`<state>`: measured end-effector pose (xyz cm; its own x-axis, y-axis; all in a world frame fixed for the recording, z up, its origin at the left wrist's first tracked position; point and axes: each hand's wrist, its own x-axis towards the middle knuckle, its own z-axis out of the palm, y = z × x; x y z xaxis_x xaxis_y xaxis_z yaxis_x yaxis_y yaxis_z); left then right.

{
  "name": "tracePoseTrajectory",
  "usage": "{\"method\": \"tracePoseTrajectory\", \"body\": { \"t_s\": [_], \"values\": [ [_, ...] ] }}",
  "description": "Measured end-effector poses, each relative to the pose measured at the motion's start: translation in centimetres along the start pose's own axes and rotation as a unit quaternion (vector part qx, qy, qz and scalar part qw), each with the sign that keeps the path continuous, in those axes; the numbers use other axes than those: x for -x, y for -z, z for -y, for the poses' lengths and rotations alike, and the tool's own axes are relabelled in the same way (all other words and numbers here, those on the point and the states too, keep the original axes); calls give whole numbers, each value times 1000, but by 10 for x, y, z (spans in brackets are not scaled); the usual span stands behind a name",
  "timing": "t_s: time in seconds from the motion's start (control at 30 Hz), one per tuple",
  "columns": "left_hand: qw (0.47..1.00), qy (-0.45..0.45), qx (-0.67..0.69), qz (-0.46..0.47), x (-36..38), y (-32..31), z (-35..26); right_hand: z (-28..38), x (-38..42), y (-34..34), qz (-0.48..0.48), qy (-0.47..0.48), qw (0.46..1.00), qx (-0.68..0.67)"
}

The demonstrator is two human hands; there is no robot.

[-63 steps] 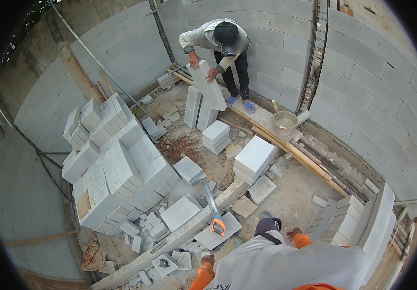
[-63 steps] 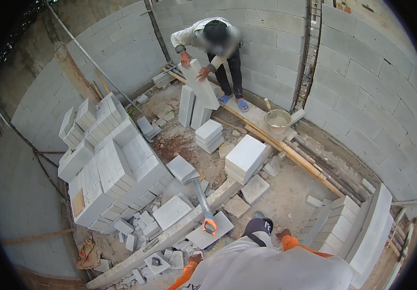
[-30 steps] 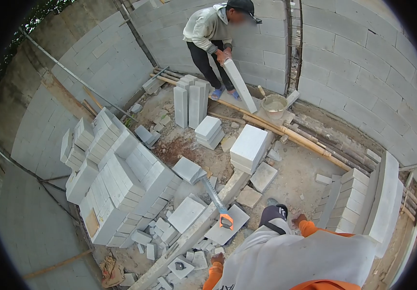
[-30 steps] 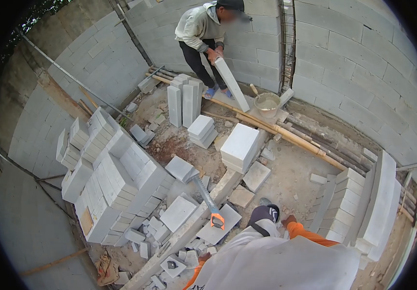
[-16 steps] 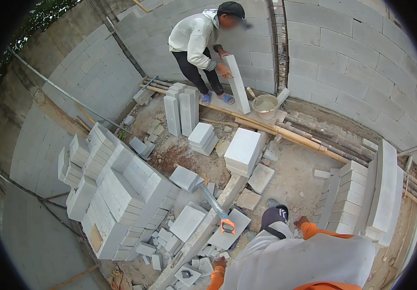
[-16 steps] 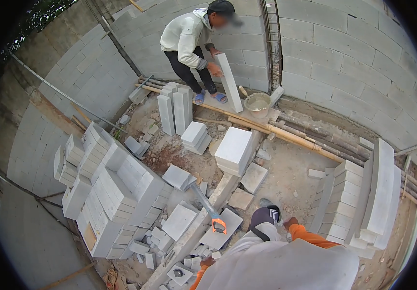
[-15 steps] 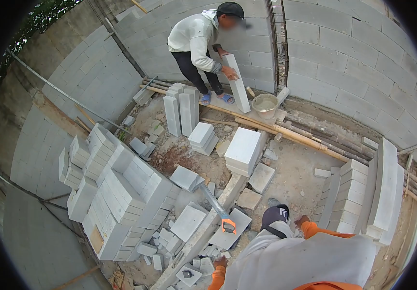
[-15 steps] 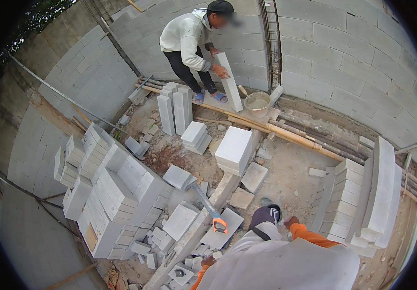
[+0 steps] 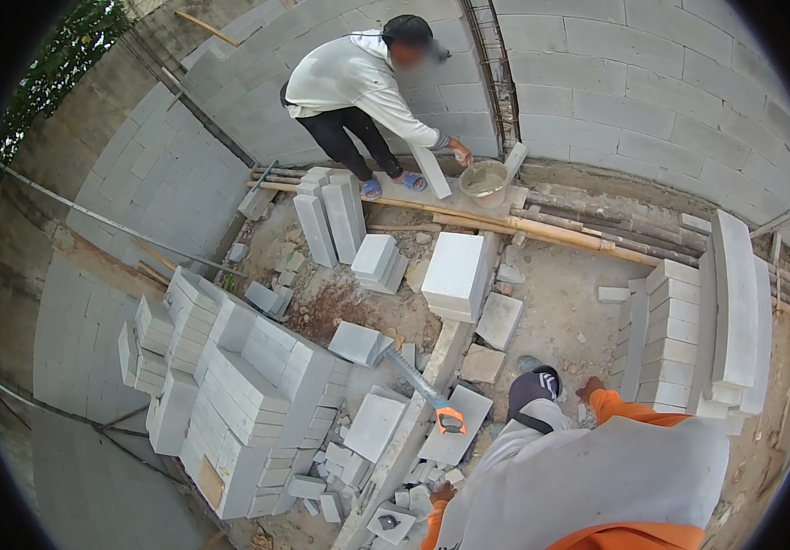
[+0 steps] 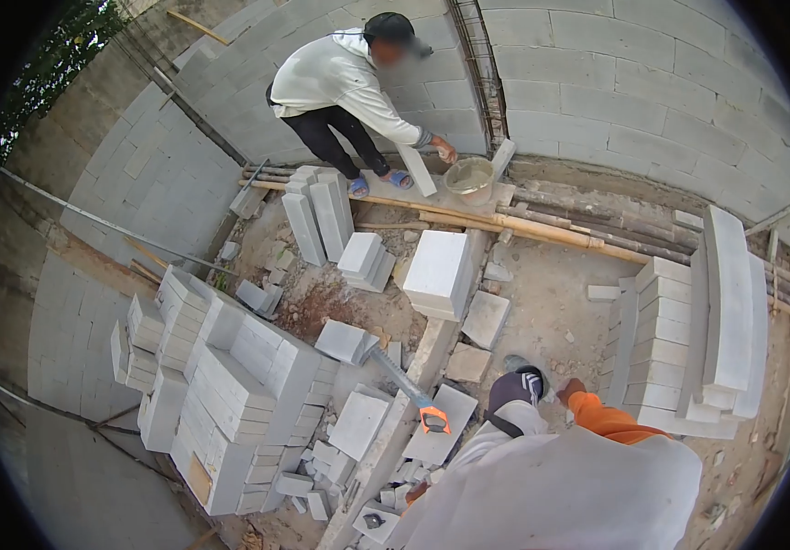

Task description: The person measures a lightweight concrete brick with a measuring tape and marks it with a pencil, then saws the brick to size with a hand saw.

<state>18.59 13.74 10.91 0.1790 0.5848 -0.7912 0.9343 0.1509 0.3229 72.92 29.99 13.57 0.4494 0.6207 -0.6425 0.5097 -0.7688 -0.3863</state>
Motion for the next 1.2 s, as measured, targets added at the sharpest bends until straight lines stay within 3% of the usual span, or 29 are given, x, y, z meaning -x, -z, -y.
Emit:
{"method": "tracePoseTrajectory", "body": {
  "t_s": [0.07, 0.17, 0.23, 0.27, 0.37, 0.47, 0.57, 0.67, 0.73, 0.77, 0.9, 0.93, 1.0, 1.07, 1.1, 1.17, 1.2],
  "values": [
    [977, 57, 199, -41, 1, 1, -2, 3, 10, 19, -6, 6, 999, 52],
    [878, 129, 456, -64, -5, 7, 6, 27, 47, 74, 88, -90, 987, -102],
    [839, 149, 518, -74, -12, 11, 13, 8, 39, 68, -11, -66, 998, 7],
    [828, 153, 535, -77, -11, 16, 13, -1, 31, 64, -59, -52, 995, 64],
    [807, 159, 563, -81, -9, 34, 9, -62, 0, 34, -69, -2, 987, 144],
    [791, 163, 585, -79, -10, 50, 2, -67, 35, 45, 15, -123, 981, -151],
    [775, 162, 607, -78, -19, 55, 1, -72, 56, 50, 145, -223, 935, -234],
    [749, 164, 639, -62, -30, 61, -4, -91, 80, 28, 10, -169, 985, 32],
    [751, 166, 637, -52, -36, 66, -6, -109, 84, 15, -7, -143, 989, 49],
    [837, 133, 531, -24, -40, 75, 2, -120, 84, 7, -15, -130, 990, 57],
    [831, 164, 499, -183, -41, 68, -15, -212, 9, -49, 79, -62, 986, 131],
    [859, 136, 454, -193, -36, 69, -18, -227, -11, -60, 104, -43, 984, 137],
    [905, 79, 362, -211, -24, 68, -24, -193, -5, -41, 84, -103, 990, 55],
    [792, 158, 552, -207, -27, 45, -10, -148, 10, -14, 61, -161, 985, -22],
    [716, 195, 640, -200, -23, 38, -9, -116, 25, 5, 55, -143, 988, -30],
    [724, 182, 634, -203, -19, 22, -2, -54, 52, 46, 43, -100, 993, -32],
    [729, 188, 633, -178, -10, 21, 0, -53, 27, 36, 17, -60, 998, 3]
  ]
}}
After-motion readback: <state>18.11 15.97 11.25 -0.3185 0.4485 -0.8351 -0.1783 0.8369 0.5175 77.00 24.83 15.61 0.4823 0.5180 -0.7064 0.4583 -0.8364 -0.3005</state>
